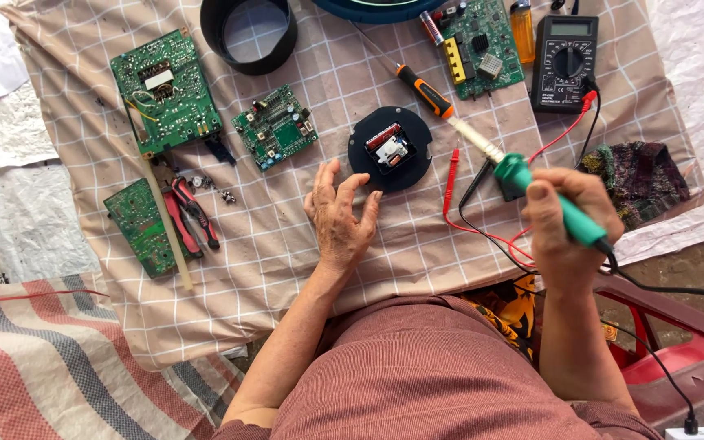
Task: Repairing a small circular circuit board using a multimeter and a soldering iron
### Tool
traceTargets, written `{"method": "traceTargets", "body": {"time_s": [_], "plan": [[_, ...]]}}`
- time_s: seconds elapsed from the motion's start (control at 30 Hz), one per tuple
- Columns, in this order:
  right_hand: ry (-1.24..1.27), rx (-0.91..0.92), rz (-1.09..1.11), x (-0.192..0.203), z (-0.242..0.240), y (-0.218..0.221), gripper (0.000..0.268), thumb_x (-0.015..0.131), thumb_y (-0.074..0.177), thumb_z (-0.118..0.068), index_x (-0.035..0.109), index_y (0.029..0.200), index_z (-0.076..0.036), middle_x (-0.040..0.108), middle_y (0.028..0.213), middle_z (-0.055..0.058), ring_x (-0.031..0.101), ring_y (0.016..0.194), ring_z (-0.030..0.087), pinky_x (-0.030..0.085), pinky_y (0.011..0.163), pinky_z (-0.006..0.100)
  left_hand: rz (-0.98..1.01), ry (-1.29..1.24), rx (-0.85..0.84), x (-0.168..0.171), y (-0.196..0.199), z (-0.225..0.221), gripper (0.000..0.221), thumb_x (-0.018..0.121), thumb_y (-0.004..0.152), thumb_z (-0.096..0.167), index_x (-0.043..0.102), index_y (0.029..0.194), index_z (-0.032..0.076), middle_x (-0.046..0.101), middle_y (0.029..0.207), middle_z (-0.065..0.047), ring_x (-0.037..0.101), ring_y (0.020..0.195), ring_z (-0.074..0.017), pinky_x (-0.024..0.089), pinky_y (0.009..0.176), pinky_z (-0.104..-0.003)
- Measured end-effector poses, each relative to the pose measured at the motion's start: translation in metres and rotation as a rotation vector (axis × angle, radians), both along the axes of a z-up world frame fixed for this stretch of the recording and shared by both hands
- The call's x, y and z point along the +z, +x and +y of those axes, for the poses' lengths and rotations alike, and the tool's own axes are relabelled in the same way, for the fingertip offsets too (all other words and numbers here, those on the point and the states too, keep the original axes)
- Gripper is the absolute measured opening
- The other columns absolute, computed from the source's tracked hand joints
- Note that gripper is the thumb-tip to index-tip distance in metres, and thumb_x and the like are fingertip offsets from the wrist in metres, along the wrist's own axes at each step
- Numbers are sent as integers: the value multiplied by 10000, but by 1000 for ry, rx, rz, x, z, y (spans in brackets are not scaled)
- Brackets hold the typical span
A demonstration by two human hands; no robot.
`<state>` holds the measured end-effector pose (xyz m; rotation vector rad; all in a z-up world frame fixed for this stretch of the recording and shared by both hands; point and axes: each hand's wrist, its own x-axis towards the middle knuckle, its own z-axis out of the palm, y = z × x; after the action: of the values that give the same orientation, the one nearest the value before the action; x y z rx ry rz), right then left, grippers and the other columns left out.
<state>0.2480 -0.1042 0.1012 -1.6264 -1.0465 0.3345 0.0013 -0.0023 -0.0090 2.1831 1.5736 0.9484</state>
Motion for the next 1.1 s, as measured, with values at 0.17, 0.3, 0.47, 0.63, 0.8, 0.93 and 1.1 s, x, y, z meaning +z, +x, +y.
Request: {"method": "traceTargets", "body": {"time_s": [0.17, 0.3, 0.47, 0.63, 0.8, 0.93, 1.1], "plan": [[76, -15, -94, -22, 14, 23, 254, 667, 1143, -149, 651, 1192, 99, 666, 1000, 206, 621, 716, 214, 469, 680, 299, -1, -10, 4, 2, 1, 0, 307, 742, 898, 344, 685, 1187, 256, 534, 1462, -130, 465, 1438, -303, 335, 1090, -496], [76, -39, -97, -33, 21, 28, 225, 689, 1147, -138, 667, 1204, 78, 657, 975, 165, 609, 739, 202, 466, 698, 302, 11, -8, 3, 2, 1, 0, 310, 738, 906, 352, 679, 1196, 260, 544, 1456, -124, 466, 1437, -300, 327, 1095, -486], [69, -14, -34, -39, 29, 27, 224, 686, 1138, -153, 660, 1208, 57, 630, 928, 150, 584, 747, 173, 455, 706, 279, 14, 1, -5, 2, 0, 1, 315, 742, 899, 343, 676, 1192, 248, 550, 1441, -127, 474, 1427, -304, 336, 1081, -486], [74, 7, -35, -43, 34, 28, 211, 693, 1130, -138, 662, 1199, 59, 624, 959, 142, 568, 747, 160, 454, 714, 281, 14, -9, -6, 2, 0, 0, 319, 741, 899, 339, 676, 1197, 249, 547, 1448, -119, 463, 1440, -315, 332, 1093, -495], [80, 6, -29, -47, 38, 28, 187, 704, 1127, -140, 675, 1179, 38, 608, 892, 96, 537, 760, 145, 436, 748, 280, 21, -20, 6, 2, 1, 1, 312, 743, 892, 341, 682, 1186, 255, 557, 1440, -111, 463, 1440, -311, 324, 1094, -484], [71, 2, -26, -50, 39, 29, 184, 714, 1125, -135, 676, 1180, 37, 600, 903, 80, 540, 749, 141, 437, 737, 275, 11, -23, 3, 3, 1, 1, 309, 741, 898, 338, 684, 1189, 251, 556, 1445, -112, 459, 1446, -310, 323, 1099, -479], [-4, -37, -131, -44, 37, 27, 157, 720, 1119, -99, 714, 1178, 46, 627, 969, 86, 518, 775, 142, 436, 736, 286, 18, -12, -9, 4, 1, 1, 315, 744, 903, 337, 666, 1196, 251, 561, 1432, -115, 467, 1434, -322, 331, 1094, -491]]}}
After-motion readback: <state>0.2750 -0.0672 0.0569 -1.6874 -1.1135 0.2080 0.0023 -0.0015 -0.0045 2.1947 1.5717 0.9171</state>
